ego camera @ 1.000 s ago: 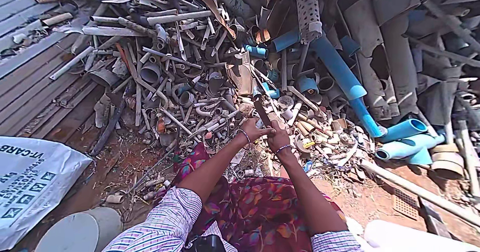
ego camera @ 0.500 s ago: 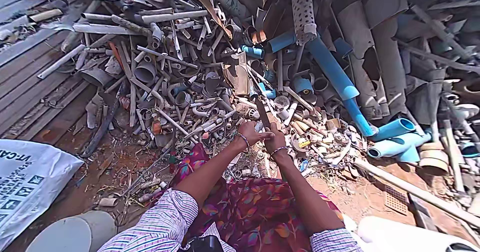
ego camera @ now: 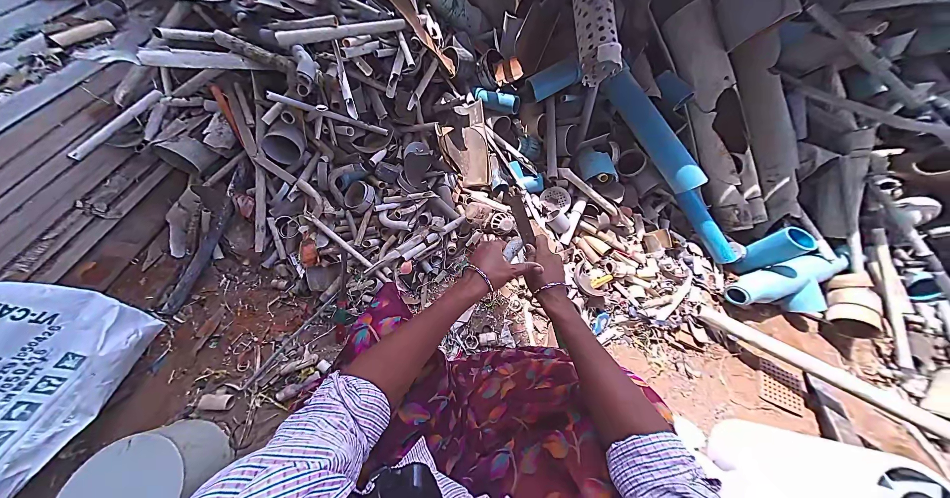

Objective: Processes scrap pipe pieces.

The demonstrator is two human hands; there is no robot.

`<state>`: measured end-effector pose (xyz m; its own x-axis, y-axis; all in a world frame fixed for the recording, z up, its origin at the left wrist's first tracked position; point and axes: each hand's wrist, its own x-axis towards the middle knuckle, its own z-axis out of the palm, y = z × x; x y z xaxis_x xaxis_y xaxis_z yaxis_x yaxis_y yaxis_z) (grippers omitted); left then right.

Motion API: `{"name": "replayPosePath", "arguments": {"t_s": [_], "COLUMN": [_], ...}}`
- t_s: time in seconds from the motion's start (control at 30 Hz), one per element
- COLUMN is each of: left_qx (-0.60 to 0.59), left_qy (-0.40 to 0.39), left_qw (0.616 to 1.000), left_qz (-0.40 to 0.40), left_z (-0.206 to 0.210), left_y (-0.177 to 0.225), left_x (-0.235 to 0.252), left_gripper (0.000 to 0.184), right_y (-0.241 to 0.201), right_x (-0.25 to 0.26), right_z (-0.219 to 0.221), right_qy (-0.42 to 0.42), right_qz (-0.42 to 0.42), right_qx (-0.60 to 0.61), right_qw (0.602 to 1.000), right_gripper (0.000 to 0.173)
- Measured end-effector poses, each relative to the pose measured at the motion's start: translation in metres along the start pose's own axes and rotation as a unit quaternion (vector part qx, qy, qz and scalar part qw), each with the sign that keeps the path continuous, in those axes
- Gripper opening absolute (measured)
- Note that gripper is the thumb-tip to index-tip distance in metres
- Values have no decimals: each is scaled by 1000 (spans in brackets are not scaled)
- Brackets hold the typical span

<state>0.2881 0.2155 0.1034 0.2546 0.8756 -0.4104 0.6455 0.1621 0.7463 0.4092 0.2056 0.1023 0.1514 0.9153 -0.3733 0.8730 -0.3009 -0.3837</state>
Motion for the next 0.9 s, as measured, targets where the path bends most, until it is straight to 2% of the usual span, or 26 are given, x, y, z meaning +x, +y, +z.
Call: {"name": "replayPosePath", "arguments": {"t_s": [0.1,0.17,0.27,0.4,0.53,0.7,0.9], "left_qx": [-34,-47,-86,-111,-79,-104,-116], "left_qy": [2,5,34,56,67,83,110], "left_qw": [999,999,995,992,995,991,987], "left_qz": [-5,8,37,13,-6,11,5], "left_z": [-6,-6,2,-6,-4,3,-1], "left_y": [-6,-11,-14,-16,-13,-13,-12], "left_x": [5,6,5,-2,3,11,9], "left_gripper": [55,56,69,84,84,81,81], "right_y": [-6,-5,-1,-9,-11,-7,-17], "right_x": [-10,-8,-1,-12,-20,-7,-20], "right_z": [7,5,-2,-7,-2,-8,-8], "right_qy": [9,-1,-2,-35,-52,-30,-44], "right_qz": [-43,-41,-6,-15,-54,-28,-63], "right_qx": [17,8,27,19,21,55,15], "right_qw": [999,999,1000,999,997,998,997], "right_gripper": [38,37,36,39,39,39,38]}}
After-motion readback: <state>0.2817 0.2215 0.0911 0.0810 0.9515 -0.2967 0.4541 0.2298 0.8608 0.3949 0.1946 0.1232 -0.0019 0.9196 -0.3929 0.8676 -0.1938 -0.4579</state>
